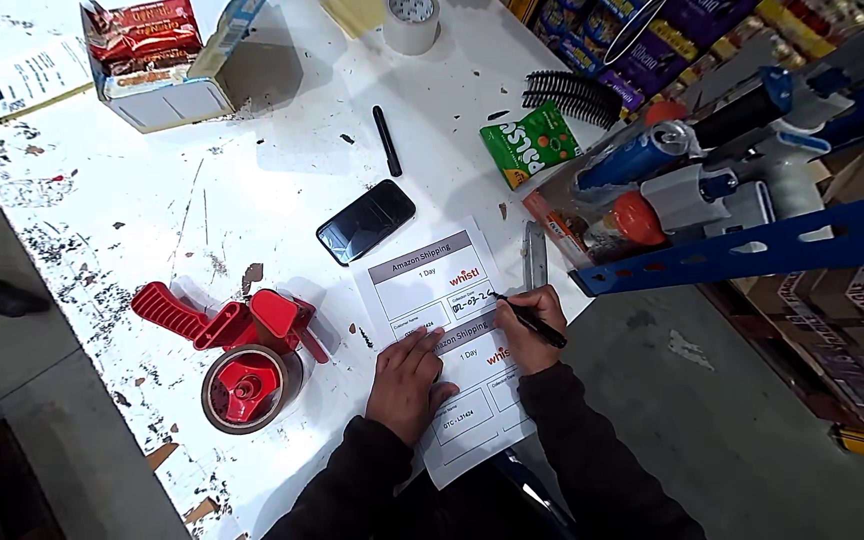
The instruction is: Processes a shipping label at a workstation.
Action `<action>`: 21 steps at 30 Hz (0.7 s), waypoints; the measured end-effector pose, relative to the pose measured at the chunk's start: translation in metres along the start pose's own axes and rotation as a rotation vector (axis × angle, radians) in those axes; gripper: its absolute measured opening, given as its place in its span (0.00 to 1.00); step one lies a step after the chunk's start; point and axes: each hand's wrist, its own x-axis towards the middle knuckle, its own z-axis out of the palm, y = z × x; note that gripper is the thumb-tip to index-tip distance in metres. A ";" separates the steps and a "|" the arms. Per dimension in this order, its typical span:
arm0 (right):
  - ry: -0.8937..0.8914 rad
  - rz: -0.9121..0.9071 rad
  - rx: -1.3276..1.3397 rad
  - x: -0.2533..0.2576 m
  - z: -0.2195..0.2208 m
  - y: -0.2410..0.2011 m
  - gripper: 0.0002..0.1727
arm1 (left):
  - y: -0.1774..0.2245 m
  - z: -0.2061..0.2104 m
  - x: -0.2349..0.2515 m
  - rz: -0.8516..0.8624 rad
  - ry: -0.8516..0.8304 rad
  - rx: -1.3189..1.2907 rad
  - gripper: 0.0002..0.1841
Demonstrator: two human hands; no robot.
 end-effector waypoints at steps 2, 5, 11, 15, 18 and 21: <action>0.077 0.033 0.138 0.003 0.000 -0.001 0.13 | 0.000 0.001 0.001 -0.002 -0.008 -0.003 0.21; 0.092 0.033 0.228 0.003 0.002 -0.005 0.14 | 0.000 0.000 0.001 -0.003 -0.012 -0.010 0.20; -0.080 0.038 0.302 -0.049 -0.024 -0.030 0.11 | 0.003 -0.010 0.012 -0.059 -0.062 -0.020 0.17; -0.097 0.112 0.351 -0.077 -0.022 -0.025 0.11 | 0.006 -0.018 0.020 -0.089 -0.042 0.068 0.16; -0.080 0.091 0.382 -0.070 -0.008 -0.022 0.12 | 0.007 -0.018 0.014 -0.078 0.111 0.150 0.12; -0.117 0.093 0.401 -0.061 -0.002 -0.021 0.13 | 0.010 -0.013 0.002 -0.098 0.141 0.113 0.15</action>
